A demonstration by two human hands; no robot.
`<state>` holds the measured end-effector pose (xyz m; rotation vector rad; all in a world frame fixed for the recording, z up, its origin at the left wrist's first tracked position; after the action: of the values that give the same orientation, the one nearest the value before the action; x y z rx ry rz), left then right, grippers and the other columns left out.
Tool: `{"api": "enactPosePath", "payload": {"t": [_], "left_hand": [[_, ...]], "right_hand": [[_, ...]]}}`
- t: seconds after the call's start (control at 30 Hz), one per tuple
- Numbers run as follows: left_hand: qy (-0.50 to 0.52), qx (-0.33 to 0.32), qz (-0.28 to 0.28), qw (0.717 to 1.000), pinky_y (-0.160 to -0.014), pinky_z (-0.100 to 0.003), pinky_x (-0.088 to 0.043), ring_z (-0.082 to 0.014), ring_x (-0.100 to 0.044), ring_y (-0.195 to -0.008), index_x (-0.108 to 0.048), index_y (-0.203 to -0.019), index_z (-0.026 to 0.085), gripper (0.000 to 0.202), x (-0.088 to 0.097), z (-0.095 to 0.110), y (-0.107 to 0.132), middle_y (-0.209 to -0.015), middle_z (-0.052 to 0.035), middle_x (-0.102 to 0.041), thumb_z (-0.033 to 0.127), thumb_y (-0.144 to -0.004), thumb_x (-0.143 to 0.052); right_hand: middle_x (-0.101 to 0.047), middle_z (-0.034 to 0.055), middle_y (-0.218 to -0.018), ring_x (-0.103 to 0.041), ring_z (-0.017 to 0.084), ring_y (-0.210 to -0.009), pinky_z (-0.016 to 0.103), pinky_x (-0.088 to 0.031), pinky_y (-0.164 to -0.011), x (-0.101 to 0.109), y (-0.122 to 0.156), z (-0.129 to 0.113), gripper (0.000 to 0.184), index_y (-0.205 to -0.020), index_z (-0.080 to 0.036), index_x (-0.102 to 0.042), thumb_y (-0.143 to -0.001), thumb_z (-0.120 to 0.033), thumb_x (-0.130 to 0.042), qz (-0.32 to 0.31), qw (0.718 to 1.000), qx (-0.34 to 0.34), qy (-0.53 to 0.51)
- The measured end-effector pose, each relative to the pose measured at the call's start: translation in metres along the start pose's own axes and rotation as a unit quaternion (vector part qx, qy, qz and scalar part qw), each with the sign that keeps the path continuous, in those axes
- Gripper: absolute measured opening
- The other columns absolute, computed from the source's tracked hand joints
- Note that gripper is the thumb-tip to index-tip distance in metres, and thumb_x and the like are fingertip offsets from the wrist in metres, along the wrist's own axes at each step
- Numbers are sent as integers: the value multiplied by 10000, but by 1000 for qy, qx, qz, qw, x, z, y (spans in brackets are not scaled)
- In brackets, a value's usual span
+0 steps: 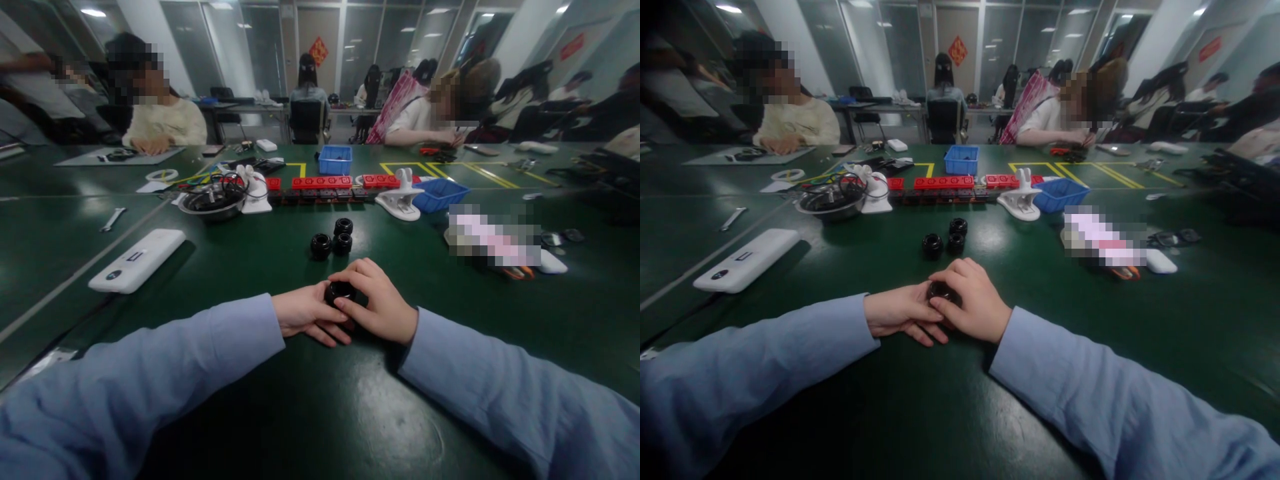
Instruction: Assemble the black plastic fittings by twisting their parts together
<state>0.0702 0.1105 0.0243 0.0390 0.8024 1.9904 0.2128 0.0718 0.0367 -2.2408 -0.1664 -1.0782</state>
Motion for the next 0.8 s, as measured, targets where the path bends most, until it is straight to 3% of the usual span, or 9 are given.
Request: {"api": "enactPosePath", "payload": {"t": [0.13, 0.3, 0.43, 0.5, 0.6, 0.7, 0.8], "left_hand": [[-19, -3, 53, 998, -601, -237, -508, -153, -670, -682, -391, -1135, 202, 653, -5, -1, 0, -817, -36, -662, 262, -611, -776], [-32, 6, 58, 998, -585, -206, -509, -141, -671, -666, -476, -1075, 175, 536, -6, -1, -1, -780, -33, -666, 313, -636, -751], [-39, 9, 79, 996, -591, -204, -517, -139, -674, -666, -459, -1104, 187, 508, -6, -1, 1, -783, -30, -666, 298, -680, -716], [-45, 8, 86, 995, -587, -203, -519, -136, -674, -661, -443, -1125, 199, 487, -7, 0, 2, -782, -27, -666, 273, -710, -687], [-57, 9, 85, 995, -583, -195, -519, -135, -675, -665, -436, -1121, 194, 492, -7, 0, 1, -787, -31, -667, 199, -699, -687], [-55, 14, 79, 995, -585, -190, -518, -139, -677, -679, -443, -1084, 173, 506, -6, -1, -1, -783, -34, -668, 111, -650, -695], [-42, 15, 70, 997, -590, -196, -521, -148, -679, -690, -437, -1081, 166, 533, -4, -1, -2, -771, -35, -667, 44, -618, -670]], "right_hand": [[-548, 81, -891, -464, 195, -832, 354, -391, -751, 3, -2, -3, 301, -1027, -129, -610, -851, -343, -495, -22, 1000, -6, 15], [-560, 73, -924, -465, 192, -845, 349, -382, -772, 8, -6, -7, 265, -1003, -159, -620, -872, -343, -482, -59, 997, -17, 45], [-556, 86, -1043, -474, 209, -933, 358, -384, -819, 13, -8, -12, 317, -1079, -152, -588, -863, -371, -510, -52, 996, -43, 61], [-563, 91, -1040, -479, 216, -943, 356, -388, -821, 14, -10, -15, 396, -1118, -134, -566, -827, -402, -565, -47, 993, -74, 81], [-583, 73, -922, -490, 203, -865, 332, -392, -768, 14, -12, -18, 378, -999, -139, -626, -775, -444, -627, -78, 983, -113, 122], [-578, 66, -853, -482, 187, -812, 320, -384, -734, 12, -13, -20, 329, -903, -152, -662, -780, -454, -623, -101, 977, -110, 151], [-582, 76, -864, -476, 190, -813, 330, -387, -732, 12, -12, -22, 323, -938, -152, -668, -798, -437, -610, -101, 977, -91, 162]]}}
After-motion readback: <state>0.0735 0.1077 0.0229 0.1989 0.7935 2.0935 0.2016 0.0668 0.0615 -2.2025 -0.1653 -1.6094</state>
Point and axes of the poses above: each hand's wrist, its own y-axis away from the middle knuckle, its own x-axis out of the back of the hand, z = x × y, the point moved 2 cm from there along -y, towards the middle knuckle
